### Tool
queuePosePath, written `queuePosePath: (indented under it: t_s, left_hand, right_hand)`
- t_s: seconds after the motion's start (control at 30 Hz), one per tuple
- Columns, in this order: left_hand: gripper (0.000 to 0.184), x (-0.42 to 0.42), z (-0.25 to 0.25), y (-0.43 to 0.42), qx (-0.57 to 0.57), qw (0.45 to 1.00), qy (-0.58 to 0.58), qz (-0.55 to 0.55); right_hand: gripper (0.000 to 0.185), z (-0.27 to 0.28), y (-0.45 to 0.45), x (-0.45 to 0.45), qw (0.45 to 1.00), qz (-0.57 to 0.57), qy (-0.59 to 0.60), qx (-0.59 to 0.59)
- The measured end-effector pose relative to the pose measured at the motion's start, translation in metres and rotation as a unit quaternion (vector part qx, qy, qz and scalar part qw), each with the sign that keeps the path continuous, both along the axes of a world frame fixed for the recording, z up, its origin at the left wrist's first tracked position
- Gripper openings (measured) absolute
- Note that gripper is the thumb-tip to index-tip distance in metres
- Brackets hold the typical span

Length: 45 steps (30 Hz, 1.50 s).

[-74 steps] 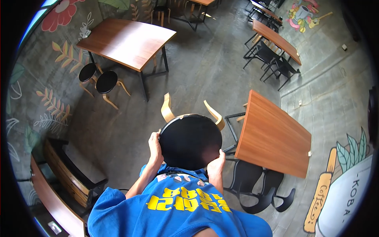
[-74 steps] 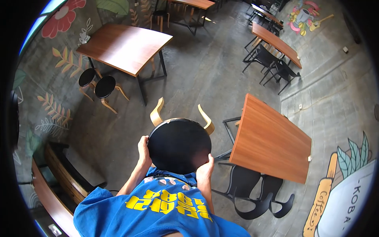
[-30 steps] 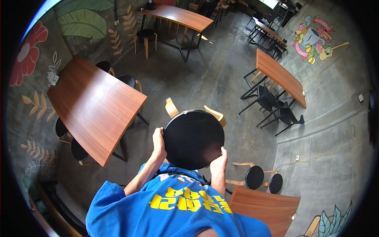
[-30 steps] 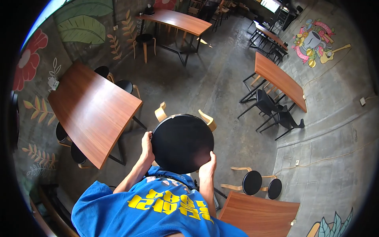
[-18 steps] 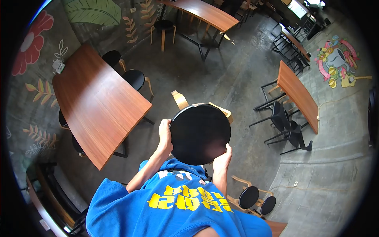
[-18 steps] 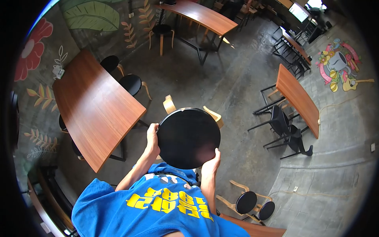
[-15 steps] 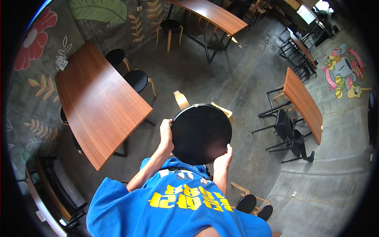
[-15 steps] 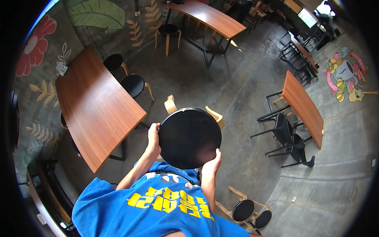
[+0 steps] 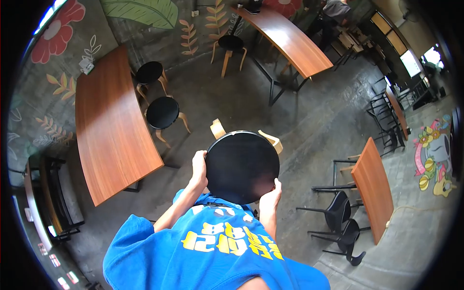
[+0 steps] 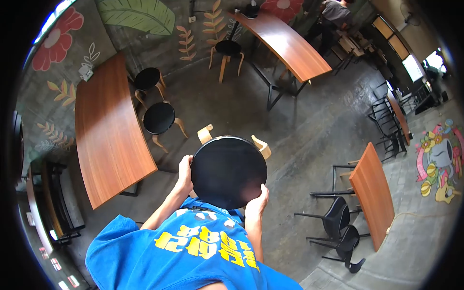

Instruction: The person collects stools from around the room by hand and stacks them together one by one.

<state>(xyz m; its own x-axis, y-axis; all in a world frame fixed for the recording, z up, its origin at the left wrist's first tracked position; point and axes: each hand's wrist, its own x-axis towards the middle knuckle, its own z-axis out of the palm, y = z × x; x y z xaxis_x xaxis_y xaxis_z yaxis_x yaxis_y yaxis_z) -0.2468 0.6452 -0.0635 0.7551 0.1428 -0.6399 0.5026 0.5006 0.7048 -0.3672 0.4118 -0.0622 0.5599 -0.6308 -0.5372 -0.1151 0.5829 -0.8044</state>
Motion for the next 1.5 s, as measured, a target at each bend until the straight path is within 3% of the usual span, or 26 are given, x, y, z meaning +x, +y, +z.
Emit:
queuePosePath:
  t_s: [0.4, 0.47, 0.67, 0.9, 1.2, 1.4, 1.5]
  left_hand:
    - [0.021, 0.123, -0.031, -0.072, 0.042, 0.998, 0.006, 0.049]
    - [0.017, 0.157, -0.027, -0.089, 0.063, 0.995, -0.059, 0.051]
    - [0.017, 0.276, -0.03, -0.12, 0.049, 0.997, -0.052, 0.034]
    - [0.016, 0.369, -0.031, -0.129, -0.025, 0.997, 0.012, 0.068]
    - [0.018, 0.438, -0.06, -0.134, -0.04, 0.983, 0.144, 0.111]
    - [0.027, 0.487, -0.119, -0.145, -0.087, 0.969, 0.2, 0.117]
    - [0.03, 0.513, -0.149, -0.167, -0.056, 0.963, 0.222, 0.138]
  right_hand:
    - [0.04, -0.054, -0.091, 0.134, 0.993, 0.096, 0.036, -0.067]
    - [0.037, -0.045, -0.103, 0.174, 0.997, 0.063, -0.004, 0.042]
    - [0.031, -0.043, -0.137, 0.294, 0.995, 0.054, -0.026, 0.085]
    - [0.027, -0.02, -0.145, 0.41, 0.991, 0.073, 0.001, 0.109]
    - [0.027, -0.056, -0.175, 0.538, 0.99, 0.129, 0.021, 0.049]
    - [0.031, -0.101, -0.195, 0.622, 0.982, 0.163, 0.069, 0.058]
    - [0.042, -0.132, -0.21, 0.667, 0.971, 0.209, 0.117, 0.007]
